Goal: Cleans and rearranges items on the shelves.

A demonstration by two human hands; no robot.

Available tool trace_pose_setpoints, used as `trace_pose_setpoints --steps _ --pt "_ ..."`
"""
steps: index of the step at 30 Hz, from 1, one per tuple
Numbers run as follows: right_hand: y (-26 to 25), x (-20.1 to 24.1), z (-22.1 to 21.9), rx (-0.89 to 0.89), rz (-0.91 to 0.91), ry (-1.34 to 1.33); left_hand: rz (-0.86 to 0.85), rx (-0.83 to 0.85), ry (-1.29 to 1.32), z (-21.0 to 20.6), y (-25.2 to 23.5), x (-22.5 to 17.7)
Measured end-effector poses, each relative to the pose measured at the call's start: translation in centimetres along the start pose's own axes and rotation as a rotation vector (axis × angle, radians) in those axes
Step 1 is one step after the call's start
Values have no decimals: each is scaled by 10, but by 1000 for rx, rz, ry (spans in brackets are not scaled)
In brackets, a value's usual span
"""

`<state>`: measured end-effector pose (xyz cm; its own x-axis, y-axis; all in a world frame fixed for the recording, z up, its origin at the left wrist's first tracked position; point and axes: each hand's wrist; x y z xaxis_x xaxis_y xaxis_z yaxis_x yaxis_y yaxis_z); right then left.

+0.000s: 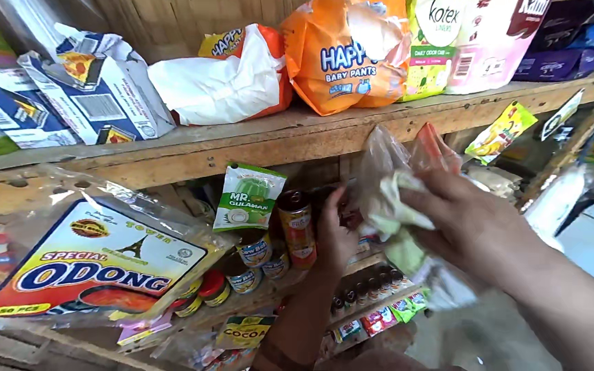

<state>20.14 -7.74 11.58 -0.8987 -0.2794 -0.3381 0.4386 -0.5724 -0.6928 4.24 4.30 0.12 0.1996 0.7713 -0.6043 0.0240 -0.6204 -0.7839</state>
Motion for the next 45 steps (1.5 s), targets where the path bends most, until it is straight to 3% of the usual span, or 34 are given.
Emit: trace_pose_setpoints --steps 2,5,7,9,13,16,18,20,22,27,31,34,37,42,45 --pt "-6 10 -15 -100 -70 -2 170 -42 92 -3 1 -11" --pt "14 15 -43 166 -30 -75 62 -46 118 3 -3 5" --pt "35 -1 -44 385 12 -172 116 -42 270 8 -6 9" --pt "57 -25 -40 404 8 -295 225 -69 437 12 -9 9" --pt "90 -60 -38 73 -283 -609 369 -163 595 12 -11 6" --pt "89 -58 -33 -250 -517 -805 413 -206 727 10 -13 4" --pt "77 -51 -36 -443 -535 -878 405 -199 848 11 -11 7" --pt "62 -41 -43 -493 -483 -854 398 -194 901 10 -10 5" --pt "53 -32 -58 -399 -385 -802 393 -190 876 7 -10 -1" --pt "69 -35 -60 54 -57 -696 423 -173 752 9 -17 -10" --pt "80 -53 -58 -51 -207 -837 449 -142 637 7 -14 -14" --pt "77 -52 -67 -112 -339 -870 358 -16 390 13 -5 -9" --pt "78 -48 -80 -105 -332 -840 180 54 98 19 2 -14" --pt "83 -51 -79 -95 -340 -795 -419 84 -588 13 1 -36" --pt "80 -56 -63 -187 -322 -724 -585 209 -771 -6 -9 -45"
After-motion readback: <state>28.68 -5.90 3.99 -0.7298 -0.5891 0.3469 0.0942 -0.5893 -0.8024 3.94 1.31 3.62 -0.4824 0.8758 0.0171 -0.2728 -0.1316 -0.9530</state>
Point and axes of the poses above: each hand's wrist, its own y-axis away from the middle knuckle, its own z-axis out of the back of the hand, x = y × z, and after that the axes turned 11 degrees about y, right-handed
